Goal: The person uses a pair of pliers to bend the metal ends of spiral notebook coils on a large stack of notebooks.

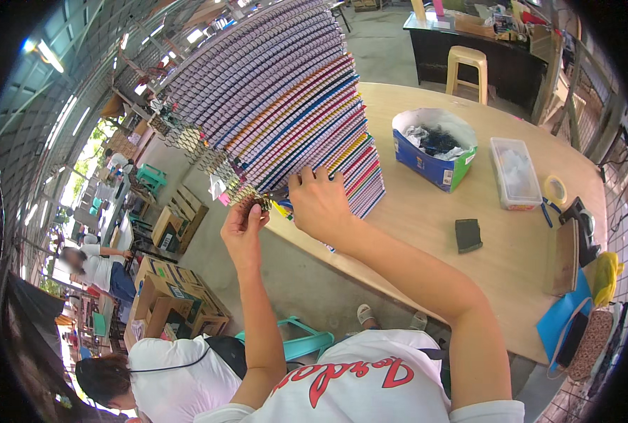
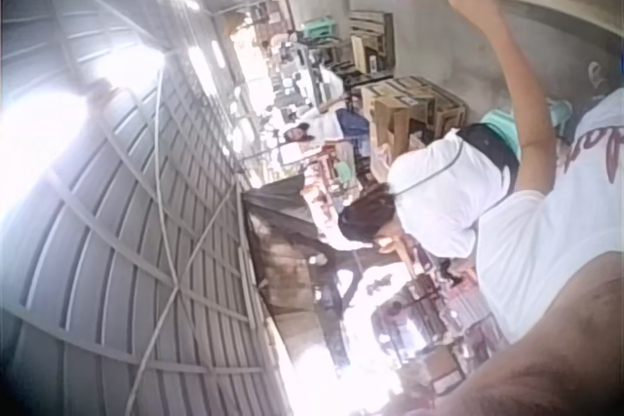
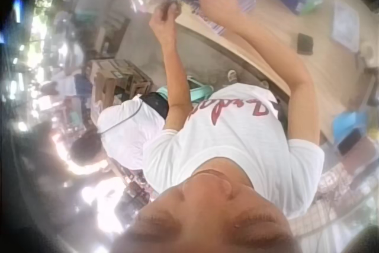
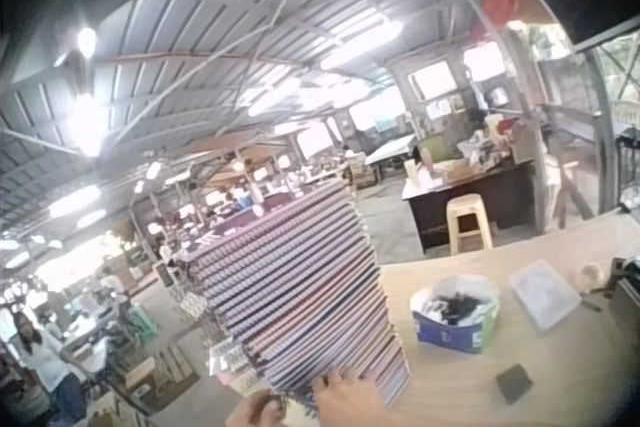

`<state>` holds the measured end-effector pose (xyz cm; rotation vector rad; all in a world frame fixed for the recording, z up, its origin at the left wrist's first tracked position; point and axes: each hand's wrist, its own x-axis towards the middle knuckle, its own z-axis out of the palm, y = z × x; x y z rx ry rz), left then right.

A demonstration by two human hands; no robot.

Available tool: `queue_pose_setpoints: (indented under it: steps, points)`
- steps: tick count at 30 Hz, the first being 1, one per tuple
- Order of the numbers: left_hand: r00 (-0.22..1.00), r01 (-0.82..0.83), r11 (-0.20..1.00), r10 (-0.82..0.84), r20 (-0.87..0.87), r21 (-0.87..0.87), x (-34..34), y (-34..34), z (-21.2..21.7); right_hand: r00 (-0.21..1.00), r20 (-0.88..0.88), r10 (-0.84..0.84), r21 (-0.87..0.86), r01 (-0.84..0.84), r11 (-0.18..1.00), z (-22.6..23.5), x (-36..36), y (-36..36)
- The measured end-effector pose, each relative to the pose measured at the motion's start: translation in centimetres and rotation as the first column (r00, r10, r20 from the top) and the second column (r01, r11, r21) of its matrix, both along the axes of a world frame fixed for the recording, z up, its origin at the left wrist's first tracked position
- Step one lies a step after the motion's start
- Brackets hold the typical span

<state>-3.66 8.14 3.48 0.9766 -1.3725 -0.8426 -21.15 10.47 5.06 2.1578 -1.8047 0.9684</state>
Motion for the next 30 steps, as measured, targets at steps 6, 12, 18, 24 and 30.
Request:
queue_pose_setpoints:
  steps: [6, 12, 18, 24, 30]
  points:
    - [1.0, -0.007, 0.999, 0.007, -0.006, -0.031, 0.0, -0.2, 0.1, 0.998, -0.057, 0.021, 0.046, -0.018, 0.999, 0.0, 0.0, -1.0]
    - [1.0, -0.017, 1.0, 0.017, -0.012, -0.024, -0.1, -0.3, 0.5, 0.989, 0.074, 0.128, 0.082, -0.134, 0.988, -0.1, -0.9, -1.0]
    - [0.999, -0.046, 0.998, 0.045, -0.006, -0.047, 0.4, -0.2, 0.5, 1.0, -0.005, -0.003, -0.083, 0.002, 0.997, 0.5, -1.0, -0.1]
    - [1.0, -0.03, 0.999, 0.03, 0.001, -0.039, 0.5, -0.2, 1.0, 1.0, -0.011, 0.004, -0.054, -0.005, 0.999, 1.0, 0.2, -0.5]
    - [0.999, -0.026, 0.999, 0.025, -0.023, -0.032, 0.2, -0.3, 1.0, 0.998, -0.058, 0.038, -0.01, -0.038, 0.999, 0.7, -0.3, -1.3]
